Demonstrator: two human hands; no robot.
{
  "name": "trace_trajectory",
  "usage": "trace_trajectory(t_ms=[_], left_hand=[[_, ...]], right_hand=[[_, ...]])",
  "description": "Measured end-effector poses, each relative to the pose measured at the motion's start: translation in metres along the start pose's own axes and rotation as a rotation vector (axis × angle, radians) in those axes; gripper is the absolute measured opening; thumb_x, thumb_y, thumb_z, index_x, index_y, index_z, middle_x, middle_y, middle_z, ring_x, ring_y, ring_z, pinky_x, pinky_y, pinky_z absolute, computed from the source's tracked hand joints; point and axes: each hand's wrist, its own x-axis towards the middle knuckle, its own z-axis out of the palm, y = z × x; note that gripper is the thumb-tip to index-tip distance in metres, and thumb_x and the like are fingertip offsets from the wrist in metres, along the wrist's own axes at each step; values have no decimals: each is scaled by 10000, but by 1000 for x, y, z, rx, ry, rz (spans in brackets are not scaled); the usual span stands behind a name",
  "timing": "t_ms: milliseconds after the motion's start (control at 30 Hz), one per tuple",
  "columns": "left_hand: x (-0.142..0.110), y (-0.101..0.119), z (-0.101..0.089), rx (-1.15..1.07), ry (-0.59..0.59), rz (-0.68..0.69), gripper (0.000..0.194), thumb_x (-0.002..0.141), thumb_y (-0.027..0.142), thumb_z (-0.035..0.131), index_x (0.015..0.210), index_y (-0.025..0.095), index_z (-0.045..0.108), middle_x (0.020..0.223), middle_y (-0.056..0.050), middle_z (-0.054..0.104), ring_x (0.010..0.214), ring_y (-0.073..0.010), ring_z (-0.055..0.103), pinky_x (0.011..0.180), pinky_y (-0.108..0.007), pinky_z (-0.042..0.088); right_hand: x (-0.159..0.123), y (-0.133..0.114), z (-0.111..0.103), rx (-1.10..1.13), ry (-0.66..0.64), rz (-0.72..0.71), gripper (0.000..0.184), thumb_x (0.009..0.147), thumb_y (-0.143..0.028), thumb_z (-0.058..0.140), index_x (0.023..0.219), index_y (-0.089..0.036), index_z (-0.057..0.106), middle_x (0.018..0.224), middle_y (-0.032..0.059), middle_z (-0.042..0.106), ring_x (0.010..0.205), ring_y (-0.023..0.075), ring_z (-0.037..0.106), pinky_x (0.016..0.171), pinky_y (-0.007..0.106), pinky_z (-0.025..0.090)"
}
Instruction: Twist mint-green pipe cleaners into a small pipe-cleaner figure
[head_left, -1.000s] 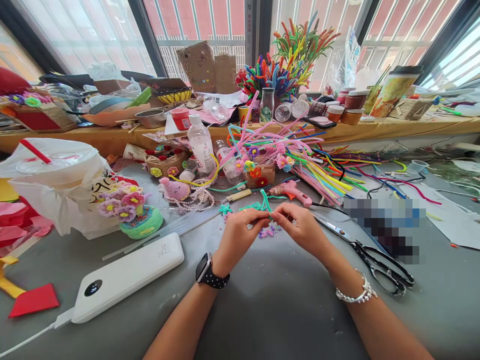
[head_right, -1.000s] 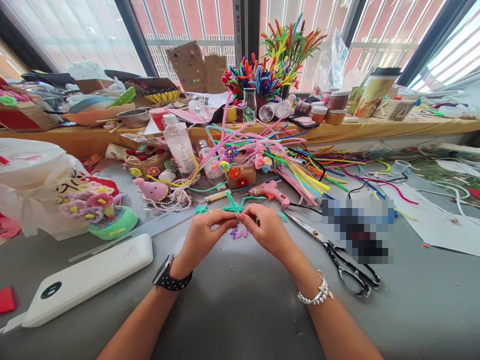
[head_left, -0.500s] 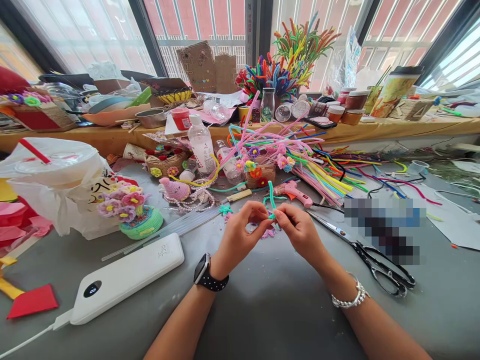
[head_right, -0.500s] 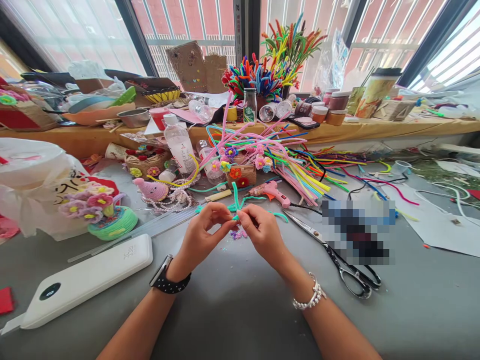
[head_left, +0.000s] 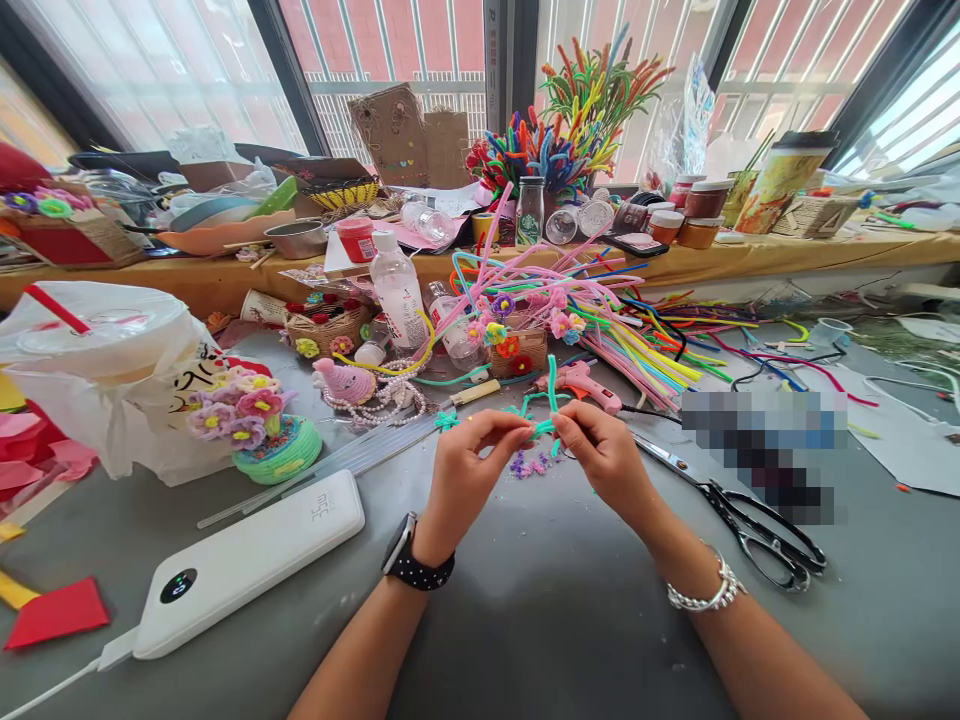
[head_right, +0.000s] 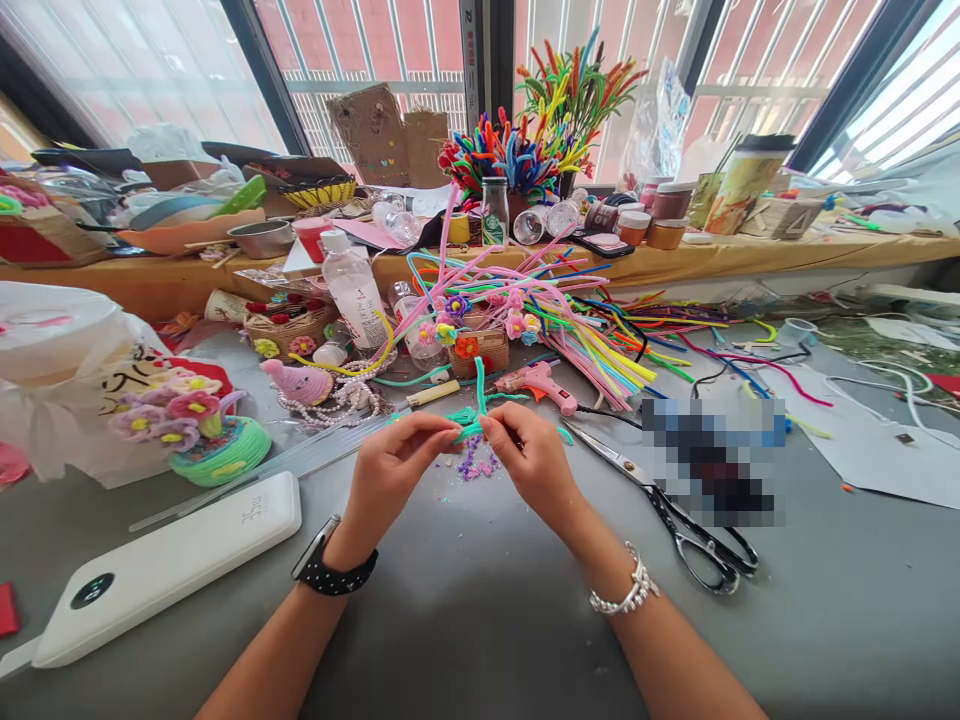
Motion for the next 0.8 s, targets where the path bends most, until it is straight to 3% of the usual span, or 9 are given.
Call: trace_trajectory(t_ms=[133, 233, 500, 667, 800], left_hand=[[3, -2, 1, -288, -101, -259, 178, 709, 287, 612, 793, 131, 629, 686, -33, 684, 612, -147, 650, 609, -253, 532], [4, -2, 2, -310, -100, -314, 165, 678, 269, 644, 755, 124, 641, 634, -26, 680, 602, -143, 646, 600, -243, 526], [4, 0, -2, -193, -111, -258, 159, 673, 243, 641, 777, 132, 689, 695, -38, 686, 630, -133, 622, 595, -218, 503], [4, 2, -3, -164, -71, -204, 130, 688, 249, 620, 715, 132, 671, 638, -24, 662, 569, -117, 595, 550, -206, 494], [2, 2, 0, -76, 1, -133, 124, 706, 245, 600, 683, 129, 635, 619, -23, 646, 548, -120, 597, 535, -207, 495]], right_hand=[[0, 0, 1, -22, 1, -20, 245, 847, -331, 405, 673, -178, 485, 573, -25, 420, 514, 101, 376, 481, 225, 292], [1, -1, 0, -47, -16, -39, 228, 839, -314, 417, 674, -173, 488, 585, -22, 427, 528, 103, 382, 496, 225, 296], [5, 1, -7, 81, -291, 67, 313, 821, -372, 419, 578, -176, 409, 538, -45, 332, 500, 84, 313, 452, 214, 244], [1, 1, -2, 285, -275, 155, 304, 812, -406, 436, 623, -169, 466, 551, -39, 366, 505, 84, 324, 457, 211, 259], [-2, 3, 9, 395, -182, 215, 333, 800, -438, 445, 603, -170, 451, 551, -36, 356, 498, 83, 325, 450, 213, 268]])
